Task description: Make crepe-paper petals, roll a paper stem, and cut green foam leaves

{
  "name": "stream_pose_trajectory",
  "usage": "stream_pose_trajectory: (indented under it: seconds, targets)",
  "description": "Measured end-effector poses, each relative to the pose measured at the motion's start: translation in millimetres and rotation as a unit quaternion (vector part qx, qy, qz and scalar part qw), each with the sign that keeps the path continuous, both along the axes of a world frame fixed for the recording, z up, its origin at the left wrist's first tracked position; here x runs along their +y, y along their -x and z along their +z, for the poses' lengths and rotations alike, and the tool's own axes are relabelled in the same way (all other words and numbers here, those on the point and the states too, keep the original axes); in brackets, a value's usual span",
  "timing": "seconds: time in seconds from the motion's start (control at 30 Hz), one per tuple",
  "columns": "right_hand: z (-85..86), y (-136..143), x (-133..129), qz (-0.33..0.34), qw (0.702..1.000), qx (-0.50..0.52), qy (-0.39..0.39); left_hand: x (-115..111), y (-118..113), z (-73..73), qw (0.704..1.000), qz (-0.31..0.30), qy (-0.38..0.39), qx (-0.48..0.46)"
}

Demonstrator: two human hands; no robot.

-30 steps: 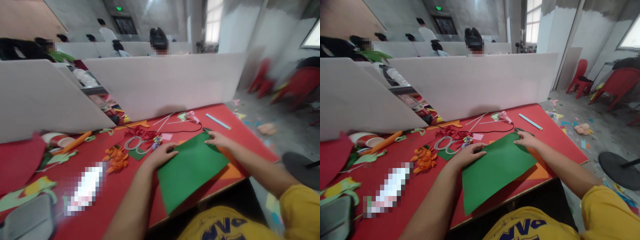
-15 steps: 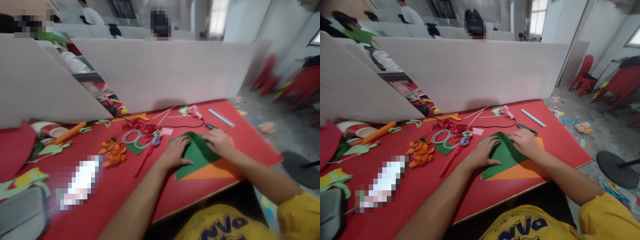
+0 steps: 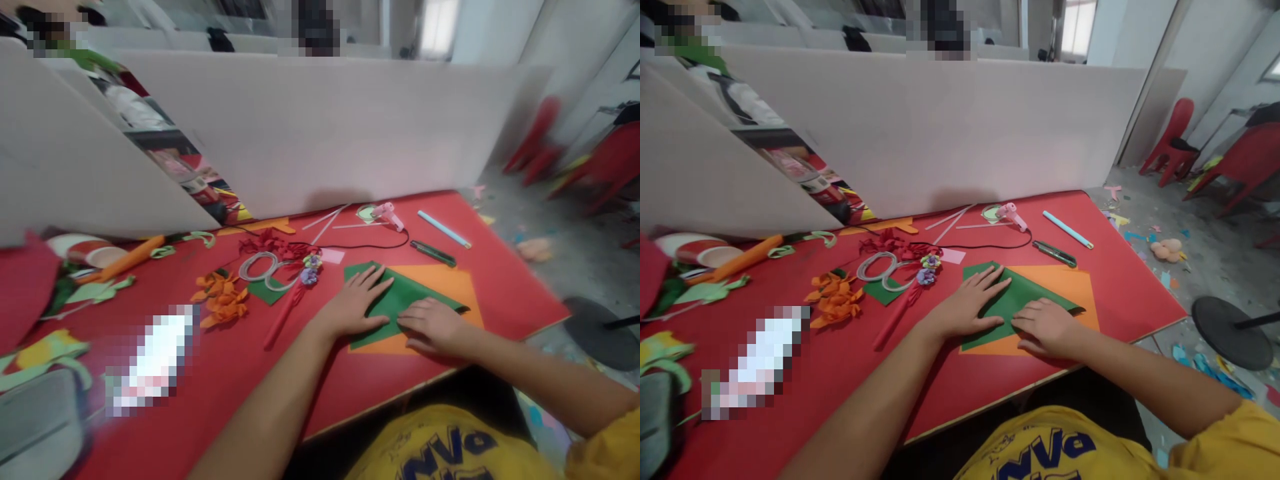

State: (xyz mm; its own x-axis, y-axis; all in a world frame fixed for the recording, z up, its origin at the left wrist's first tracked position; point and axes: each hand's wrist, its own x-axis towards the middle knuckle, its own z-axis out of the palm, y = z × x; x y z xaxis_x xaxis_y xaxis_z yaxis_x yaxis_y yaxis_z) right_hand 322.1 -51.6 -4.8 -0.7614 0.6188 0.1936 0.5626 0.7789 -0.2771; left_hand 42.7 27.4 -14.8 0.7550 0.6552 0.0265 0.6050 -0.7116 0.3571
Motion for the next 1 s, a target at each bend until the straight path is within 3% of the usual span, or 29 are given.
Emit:
stream_pose_trajectory:
  seconds: [0.17,0.33,0.5,0.7,0.8,0.87,1.0]
  targets:
    - [-6.2,-13,-11,0.012,1.000,0.004,0.013,-2,-10,-5.6,0.999,0.031,-0.020,-0.012]
    - [-11.5,-9,-17,0.009,1.000,0.004,0.001,-7,-22,-10.0,0.997,0.071,-0.038,-0.019]
    - [-12.0,-5,-20,0.005,1.000,0.011,-0.016,-6,-21,-14.8,0.997,0.063,-0.036,-0.019]
    - [-19.6,-1,-21,0.037,0.994,0.087,-0.058,-3,-16,-15.7,0.998,0.052,-0.033,-0.016]
    - [-9.1,-10,-22,0.018,0.989,0.113,-0.092,-3,-16,-13.9,0.998,0.049,-0.029,-0.010]
    - [4.6,-25,-21,-0.033,0.988,0.117,-0.100,-3,-16,-13.5,0.998,0.049,-0.029,-0.003]
    - [22.3,-66,-22,-0.114,0.991,0.057,-0.046,-2,-15,-15.5,0.997,0.048,-0.053,-0.004]
